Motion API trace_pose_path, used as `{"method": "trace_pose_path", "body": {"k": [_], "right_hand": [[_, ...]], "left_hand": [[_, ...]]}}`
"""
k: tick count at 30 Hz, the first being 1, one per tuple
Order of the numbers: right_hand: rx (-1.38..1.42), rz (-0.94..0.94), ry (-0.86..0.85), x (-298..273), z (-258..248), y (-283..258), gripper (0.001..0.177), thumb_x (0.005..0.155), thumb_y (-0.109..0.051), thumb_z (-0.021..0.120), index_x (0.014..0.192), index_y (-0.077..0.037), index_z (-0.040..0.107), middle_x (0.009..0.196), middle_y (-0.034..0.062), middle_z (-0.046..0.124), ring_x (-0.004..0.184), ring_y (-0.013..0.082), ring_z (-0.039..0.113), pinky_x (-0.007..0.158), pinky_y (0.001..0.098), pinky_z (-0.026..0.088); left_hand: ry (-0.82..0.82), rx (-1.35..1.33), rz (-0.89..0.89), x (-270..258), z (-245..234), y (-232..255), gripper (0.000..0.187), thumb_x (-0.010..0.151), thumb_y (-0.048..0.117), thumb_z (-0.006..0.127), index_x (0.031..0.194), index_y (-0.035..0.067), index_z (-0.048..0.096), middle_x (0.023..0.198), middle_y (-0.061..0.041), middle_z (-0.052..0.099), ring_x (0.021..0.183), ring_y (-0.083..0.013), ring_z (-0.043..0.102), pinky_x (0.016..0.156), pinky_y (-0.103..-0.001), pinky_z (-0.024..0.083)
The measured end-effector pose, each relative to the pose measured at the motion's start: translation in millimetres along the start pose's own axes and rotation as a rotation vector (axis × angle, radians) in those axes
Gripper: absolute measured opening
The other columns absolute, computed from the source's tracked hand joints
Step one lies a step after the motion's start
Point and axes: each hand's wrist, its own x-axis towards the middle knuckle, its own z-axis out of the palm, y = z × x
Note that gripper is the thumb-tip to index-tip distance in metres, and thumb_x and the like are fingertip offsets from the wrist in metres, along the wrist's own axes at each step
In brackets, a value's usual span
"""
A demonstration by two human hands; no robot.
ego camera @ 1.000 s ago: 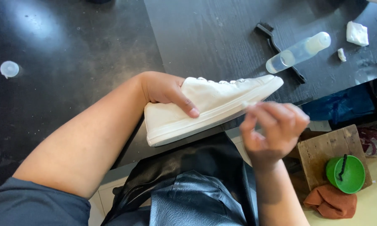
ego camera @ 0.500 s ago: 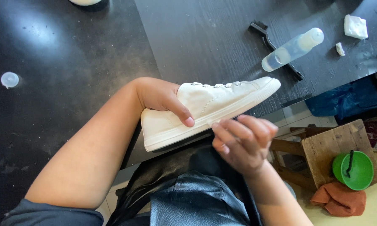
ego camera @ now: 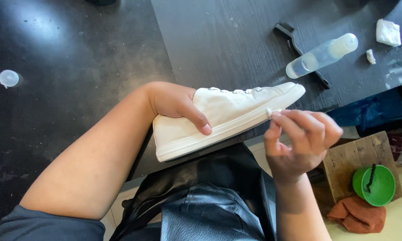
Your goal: The person scrubs a white sneaker with a small brush, focusing on the toe cap and side panels. The person rotates the shoe to access different areas and continues scrubbing the rubber sole edge.
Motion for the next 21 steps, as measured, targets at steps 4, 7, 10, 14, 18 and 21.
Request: {"method": "trace_pose_path", "body": {"k": [4,7,10,14,18,21], "right_hand": [[0.043,-0.044,-0.155,-31.2,4.2,-10.1,0.022,0.103,-0.036,0.056,0.113,-0.017,0.063,0.102,0.0030,0.060,0.087,0.0230,0.059,0.088,0.0418,0.042],[0.156,-0.165,-0.052,-21.9,5.9,6.4,0.023,0.101,-0.034,0.060,0.100,-0.020,0.078,0.104,0.0042,0.074,0.091,0.0326,0.061,0.077,0.0444,0.054],[0.011,-0.040,0.060,-11.5,11.3,19.7,0.008,0.100,-0.011,0.075,0.102,-0.007,0.081,0.106,0.0109,0.073,0.098,0.0302,0.052,0.090,0.0459,0.050],[0.129,-0.057,0.080,-18.8,17.0,-11.1,0.004,0.092,-0.016,0.076,0.092,-0.015,0.080,0.093,0.0066,0.074,0.087,0.0306,0.058,0.086,0.0442,0.051],[0.027,-0.019,0.138,-25.0,23.1,29.1,0.005,0.092,-0.015,0.080,0.088,-0.012,0.082,0.091,0.0067,0.072,0.084,0.0292,0.055,0.086,0.0434,0.053],[0.067,0.066,0.166,1.2,16.0,22.5,0.001,0.091,-0.007,0.081,0.090,-0.007,0.081,0.094,0.0085,0.071,0.088,0.0304,0.055,0.089,0.0451,0.052]], "left_hand": [[-0.034,0.032,0.010,9.3,-3.9,-4.6,0.054,0.072,0.015,0.074,0.124,0.001,0.066,0.111,-0.013,0.074,0.096,-0.0267,0.072,0.087,-0.040,0.062],[0.056,-0.112,0.054,19.5,-6.6,-11.5,0.049,0.060,0.013,0.095,0.104,0.002,0.076,0.090,-0.019,0.078,0.074,-0.0355,0.077,0.071,-0.050,0.065],[0.062,-0.090,0.040,10.9,-4.4,-8.4,0.050,0.060,0.015,0.094,0.104,0.003,0.076,0.089,-0.018,0.077,0.073,-0.0348,0.076,0.070,-0.048,0.065],[0.080,-0.116,0.068,13.9,-4.2,-9.2,0.048,0.061,0.009,0.094,0.104,0.000,0.076,0.090,-0.020,0.077,0.074,-0.0349,0.077,0.070,-0.049,0.065],[0.103,-0.129,0.050,9.4,-2.0,-5.6,0.046,0.060,0.008,0.094,0.102,0.000,0.076,0.090,-0.019,0.078,0.075,-0.0333,0.077,0.072,-0.049,0.065],[0.121,-0.120,0.081,4.1,4.0,0.5,0.044,0.060,0.004,0.092,0.101,-0.001,0.076,0.089,-0.019,0.077,0.075,-0.0322,0.077,0.071,-0.050,0.065]]}}
